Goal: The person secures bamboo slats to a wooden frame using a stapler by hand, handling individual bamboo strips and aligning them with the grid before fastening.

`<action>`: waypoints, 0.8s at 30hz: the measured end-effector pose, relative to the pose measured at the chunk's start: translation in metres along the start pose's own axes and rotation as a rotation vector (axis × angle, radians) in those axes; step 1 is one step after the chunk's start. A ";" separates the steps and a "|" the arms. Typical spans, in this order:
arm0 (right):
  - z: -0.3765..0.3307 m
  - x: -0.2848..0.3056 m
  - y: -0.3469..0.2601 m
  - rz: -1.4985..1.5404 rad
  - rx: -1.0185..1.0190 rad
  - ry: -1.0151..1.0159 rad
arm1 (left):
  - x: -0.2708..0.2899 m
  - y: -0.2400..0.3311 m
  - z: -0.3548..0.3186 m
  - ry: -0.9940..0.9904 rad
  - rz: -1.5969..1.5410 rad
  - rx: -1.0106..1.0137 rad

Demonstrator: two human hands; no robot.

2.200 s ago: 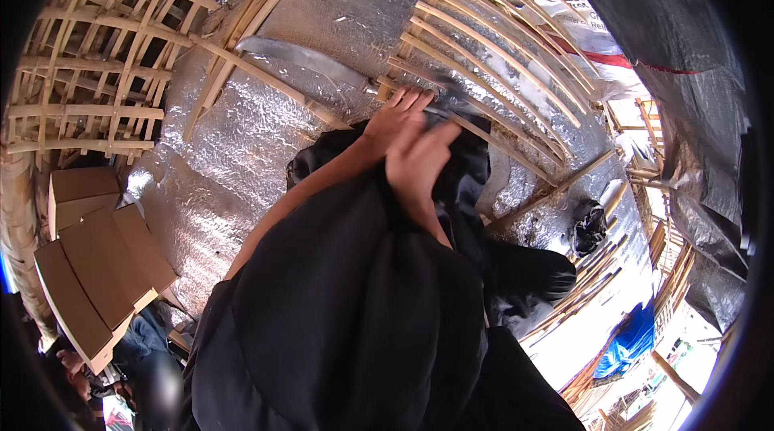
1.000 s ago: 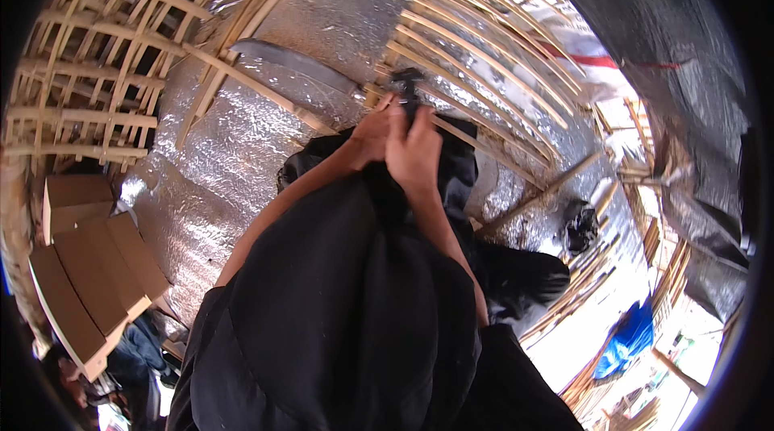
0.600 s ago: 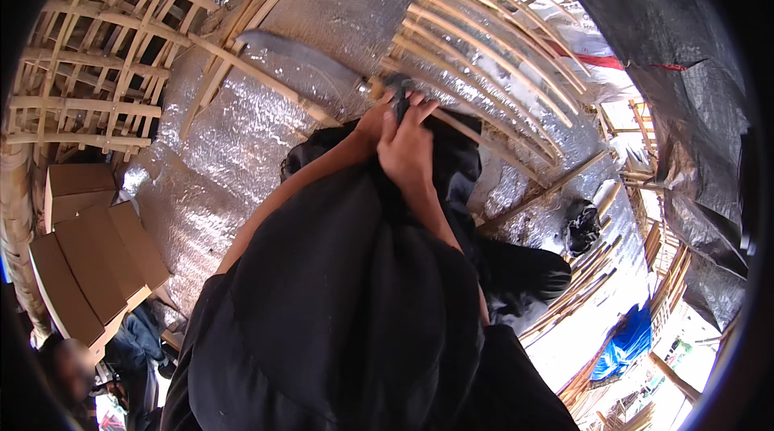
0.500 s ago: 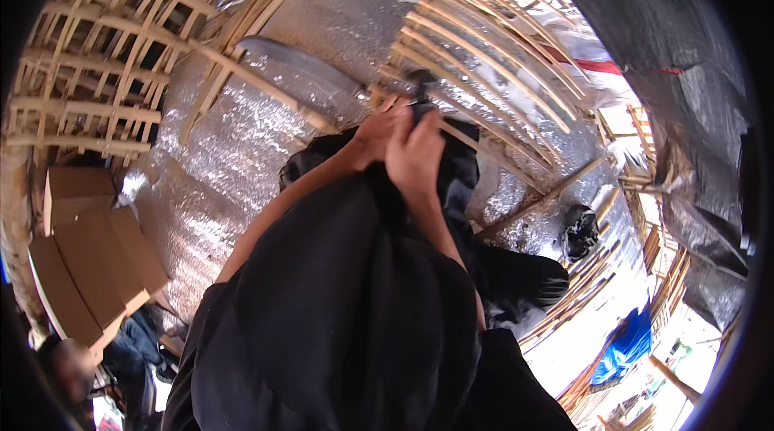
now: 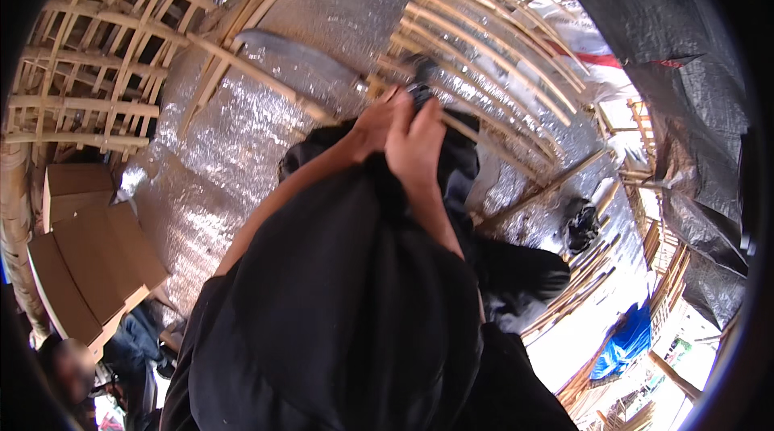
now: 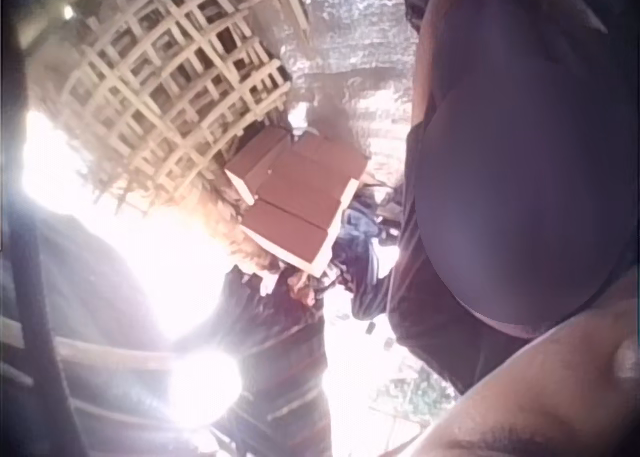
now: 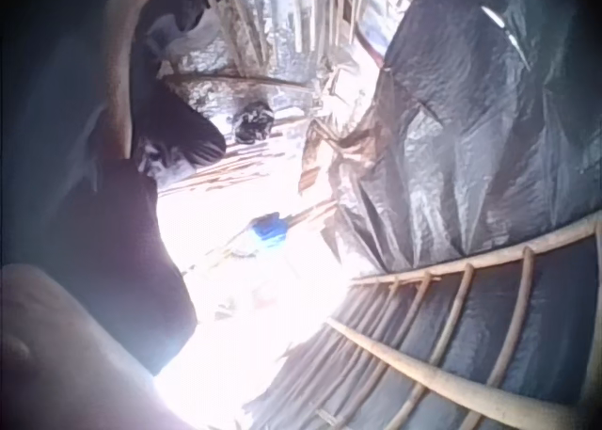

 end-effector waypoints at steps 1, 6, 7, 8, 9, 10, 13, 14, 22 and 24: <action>0.001 0.015 -0.001 0.177 -0.143 0.043 | 0.008 0.008 0.006 0.038 0.204 -0.106; -0.004 -0.014 0.027 -0.151 -0.049 0.062 | 0.040 0.019 0.014 0.068 0.259 -0.097; 0.003 0.006 0.006 -0.014 -0.244 0.017 | 0.050 0.016 0.017 -0.010 0.091 -0.038; 0.005 0.009 -0.004 0.174 -0.287 0.078 | 0.059 0.011 0.020 -0.075 -0.067 0.031; 0.004 0.011 -0.010 0.361 -0.329 0.147 | 0.064 0.011 0.020 0.047 0.217 -0.120; 0.000 -0.005 -0.004 0.061 -0.103 0.225 | 0.061 0.009 0.013 0.127 0.139 -0.105; -0.002 -0.031 0.007 -0.163 -0.004 -0.094 | 0.056 0.013 0.004 0.079 0.013 -0.052; -0.004 -0.018 0.016 -0.041 -0.162 -0.074 | 0.053 0.015 0.004 -0.049 -0.027 -0.015; -0.019 -0.028 0.020 -0.108 0.121 0.061 | 0.046 0.006 0.005 0.219 0.138 -0.173; -0.014 -0.022 0.011 0.435 -0.227 0.151 | 0.063 0.003 0.004 0.237 0.113 -0.182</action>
Point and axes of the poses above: each hand's wrist, its own z-axis towards the middle knuckle, its own x-axis out of the back of the hand, y = z × x, the point moved 3 cm from there along z, towards the middle knuckle, and after that the axes turned 4 degrees about -y, right-handed, at the moved point
